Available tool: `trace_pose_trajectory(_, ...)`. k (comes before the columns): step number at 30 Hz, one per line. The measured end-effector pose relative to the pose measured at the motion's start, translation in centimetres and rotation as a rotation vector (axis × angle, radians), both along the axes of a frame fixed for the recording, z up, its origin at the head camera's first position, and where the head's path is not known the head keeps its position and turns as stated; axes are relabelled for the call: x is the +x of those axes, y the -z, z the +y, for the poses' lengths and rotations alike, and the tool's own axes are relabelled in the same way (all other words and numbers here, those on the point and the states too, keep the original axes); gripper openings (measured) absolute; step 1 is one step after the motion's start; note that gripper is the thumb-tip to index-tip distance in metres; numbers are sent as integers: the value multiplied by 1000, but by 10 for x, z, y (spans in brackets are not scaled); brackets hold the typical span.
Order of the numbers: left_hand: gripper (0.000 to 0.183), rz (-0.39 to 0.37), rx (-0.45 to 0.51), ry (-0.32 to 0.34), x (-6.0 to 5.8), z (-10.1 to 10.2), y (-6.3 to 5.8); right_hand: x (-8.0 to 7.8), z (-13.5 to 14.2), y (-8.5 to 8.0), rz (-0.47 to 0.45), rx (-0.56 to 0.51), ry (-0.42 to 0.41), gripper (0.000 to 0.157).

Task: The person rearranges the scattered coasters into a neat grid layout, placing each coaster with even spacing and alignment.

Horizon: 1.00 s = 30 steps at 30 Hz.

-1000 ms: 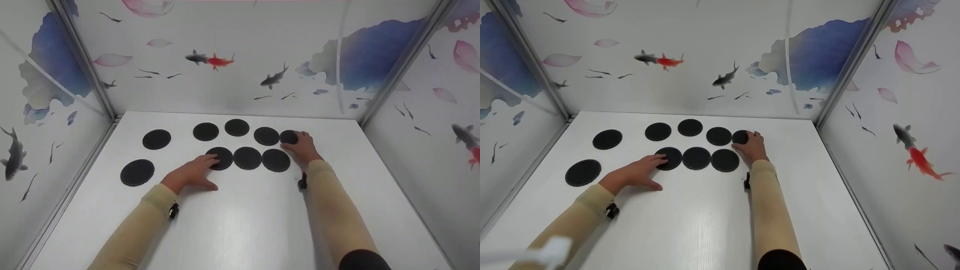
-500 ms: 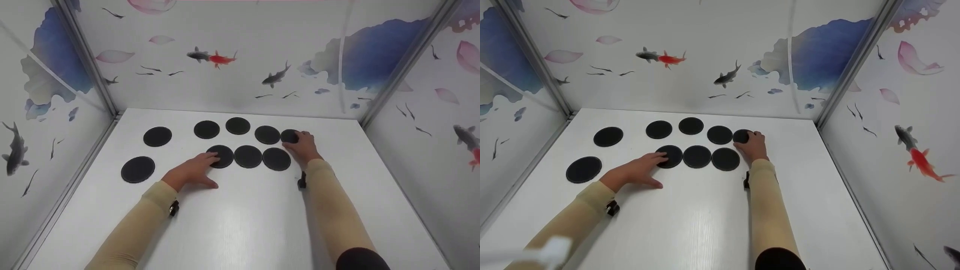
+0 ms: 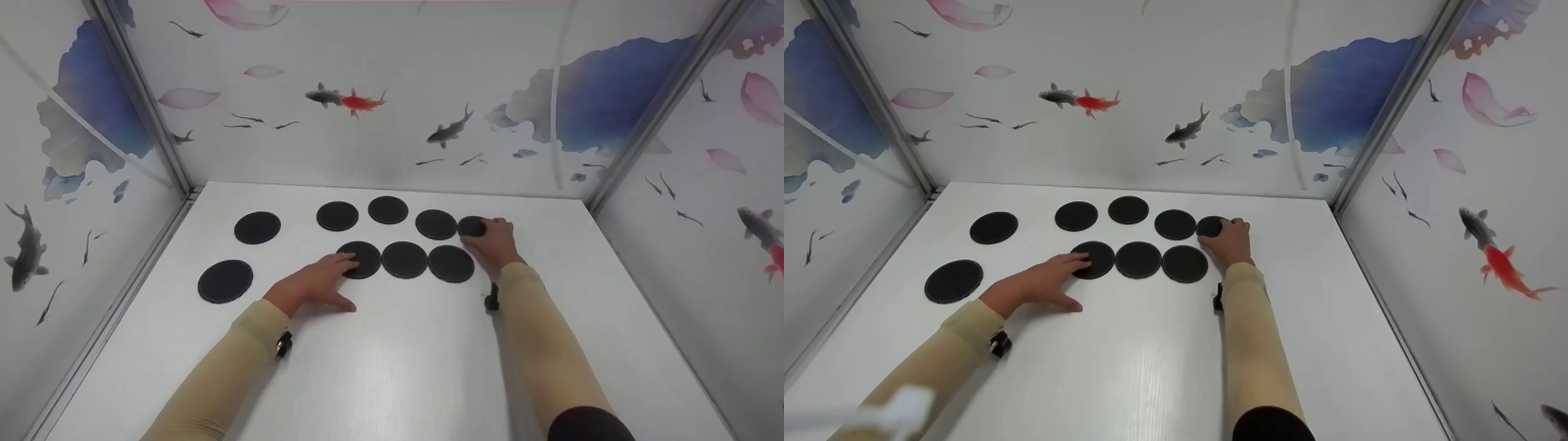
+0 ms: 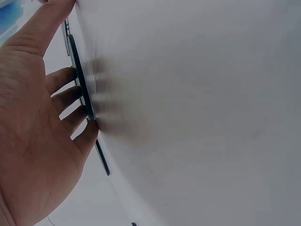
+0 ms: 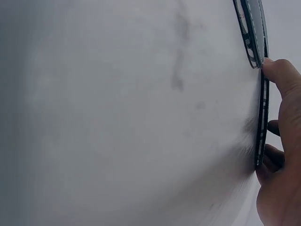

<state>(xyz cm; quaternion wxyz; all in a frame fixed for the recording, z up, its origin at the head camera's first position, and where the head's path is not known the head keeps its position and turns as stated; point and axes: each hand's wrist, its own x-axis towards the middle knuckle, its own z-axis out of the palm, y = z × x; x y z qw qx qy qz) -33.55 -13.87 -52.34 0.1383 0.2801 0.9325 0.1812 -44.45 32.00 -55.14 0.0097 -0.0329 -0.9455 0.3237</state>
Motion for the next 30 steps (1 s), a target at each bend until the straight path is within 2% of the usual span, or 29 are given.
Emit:
trace_pose_trajectory(4,104,-5,-8,-15,0,1,-1,1,0,-3,36,0,-13,95)
trace_pose_trajectory(7,104,-9,-2,-19,0,1,0,0,1,-2,55,38,-28,93)
trace_pose_trajectory(13,104,-20,2,-14,-1,1,2,-3,6,2,33,41,-28,94)
trace_pose_trajectory(16,104,-15,0,-16,-2,0,3,-4,9,-1,36,37,-35,97)
trace_pose_trajectory(20,105,-10,1,-10,-4,-1,4,-5,10,-10,71,95,-72,97)
trace_pose_trajectory(30,105,-4,5,15,-4,-2,6,12,12,-20,115,133,-161,89)
